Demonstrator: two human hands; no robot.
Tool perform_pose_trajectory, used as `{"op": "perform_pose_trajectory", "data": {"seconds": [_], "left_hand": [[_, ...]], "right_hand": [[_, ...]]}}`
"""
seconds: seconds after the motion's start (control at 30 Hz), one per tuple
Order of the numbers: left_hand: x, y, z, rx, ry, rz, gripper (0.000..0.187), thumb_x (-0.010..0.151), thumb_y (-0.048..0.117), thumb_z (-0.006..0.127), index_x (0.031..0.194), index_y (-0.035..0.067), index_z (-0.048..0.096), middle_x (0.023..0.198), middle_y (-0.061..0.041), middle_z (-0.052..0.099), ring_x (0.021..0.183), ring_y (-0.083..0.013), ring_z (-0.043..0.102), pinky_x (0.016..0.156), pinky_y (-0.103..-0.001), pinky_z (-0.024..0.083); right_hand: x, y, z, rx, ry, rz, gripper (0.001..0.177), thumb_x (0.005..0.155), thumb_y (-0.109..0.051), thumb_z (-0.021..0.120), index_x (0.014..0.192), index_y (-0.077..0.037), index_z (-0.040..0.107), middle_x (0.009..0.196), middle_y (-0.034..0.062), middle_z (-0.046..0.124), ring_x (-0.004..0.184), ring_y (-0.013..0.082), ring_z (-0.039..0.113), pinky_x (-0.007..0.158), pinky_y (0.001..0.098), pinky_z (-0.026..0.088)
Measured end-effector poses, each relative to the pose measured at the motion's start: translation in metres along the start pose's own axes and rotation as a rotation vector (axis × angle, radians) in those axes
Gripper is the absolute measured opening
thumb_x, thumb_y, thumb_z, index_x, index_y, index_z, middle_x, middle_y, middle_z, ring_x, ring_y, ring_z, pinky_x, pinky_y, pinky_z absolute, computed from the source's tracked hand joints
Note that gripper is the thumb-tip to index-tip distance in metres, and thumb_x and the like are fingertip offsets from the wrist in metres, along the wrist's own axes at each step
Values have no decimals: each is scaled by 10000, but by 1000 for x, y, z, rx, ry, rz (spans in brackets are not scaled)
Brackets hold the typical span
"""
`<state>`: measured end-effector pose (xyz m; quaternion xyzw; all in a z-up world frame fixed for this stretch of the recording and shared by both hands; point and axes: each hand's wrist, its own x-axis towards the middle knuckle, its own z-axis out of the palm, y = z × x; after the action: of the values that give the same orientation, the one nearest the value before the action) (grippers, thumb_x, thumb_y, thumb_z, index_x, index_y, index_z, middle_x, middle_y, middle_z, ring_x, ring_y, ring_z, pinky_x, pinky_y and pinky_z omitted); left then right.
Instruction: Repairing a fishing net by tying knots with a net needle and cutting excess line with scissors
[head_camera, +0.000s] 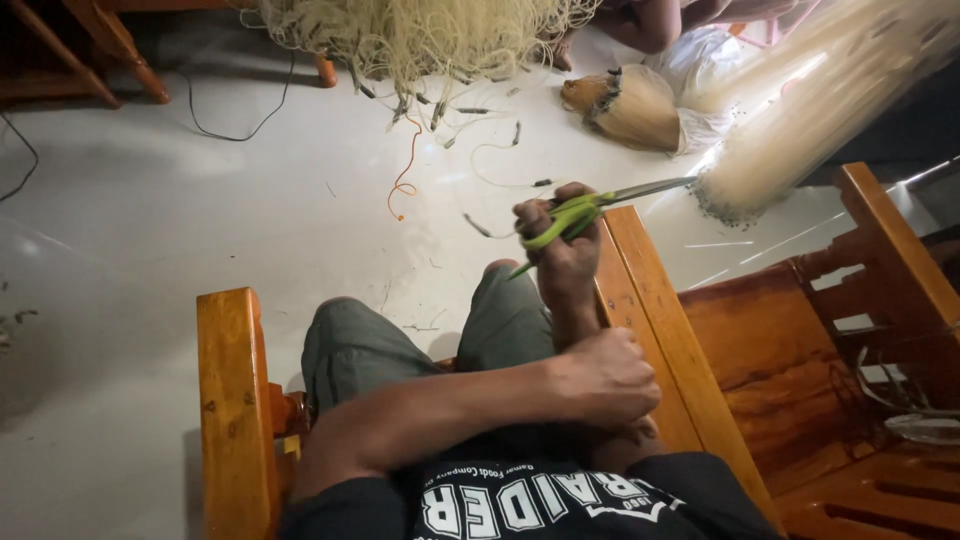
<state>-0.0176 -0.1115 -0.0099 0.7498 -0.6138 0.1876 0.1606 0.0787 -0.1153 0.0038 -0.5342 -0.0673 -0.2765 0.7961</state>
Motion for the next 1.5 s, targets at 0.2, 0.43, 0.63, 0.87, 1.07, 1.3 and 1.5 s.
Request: {"op": "perform_pose_trajectory", "data": {"seconds": [0.2,0.43,0.63,0.87,1.07,1.3,1.5], "left_hand": [[-53,-39,-59,-406,670,-284,329,941,423,516,814,144,633,693,-16,603,681,-198,609,669,-339,470],[-73,-72,-49,-1465,1001,-897,622,980,562,544,1310,35,556,1155,-105,615,1066,-170,582,903,-284,451],[-75,-76,-29,-1580,1197,-778,230,1012,205,608,1133,11,632,969,-158,698,913,-199,706,830,-276,562],[-99,-61,-14,-1354,1395,-828,175,1004,192,615,971,21,626,914,-165,673,792,-193,655,770,-272,551],[-126,-69,-16,-1004,1475,-748,178,976,166,647,997,4,577,903,-164,632,789,-185,605,761,-275,505],[-168,-75,-43,-1093,1558,-707,154,983,220,635,997,79,575,913,-128,621,824,-188,603,773,-287,496],[-179,-68,-55,-1208,1662,-694,197,977,246,623,1016,90,509,1029,-98,559,948,-205,564,856,-315,478]], "right_hand": [[15,-17,-38,124,87,-82,365,916,26,718,1138,-109,460,834,219,718,671,217,716,547,223,526],[-2,-40,-26,148,14,-97,374,901,0,720,1144,-77,447,831,204,701,737,185,701,650,250,569],[-13,-42,-19,100,8,-85,366,892,-9,727,1127,-59,452,820,213,704,737,182,698,616,241,552],[-24,-38,-16,-50,-41,49,400,891,-60,754,1133,-83,436,831,195,725,664,131,685,483,169,467],[-13,-25,-55,-368,-188,86,542,894,-64,788,1251,-76,381,839,156,739,710,109,686,629,158,509],[13,-48,-172,-1462,-218,478,485,924,-196,669,1319,-286,403,1003,180,726,1001,459,675,878,573,503],[26,-27,-267,-1916,-437,530,348,820,-475,680,1164,-422,675,1026,4,734,928,337,738,815,470,607]]}}
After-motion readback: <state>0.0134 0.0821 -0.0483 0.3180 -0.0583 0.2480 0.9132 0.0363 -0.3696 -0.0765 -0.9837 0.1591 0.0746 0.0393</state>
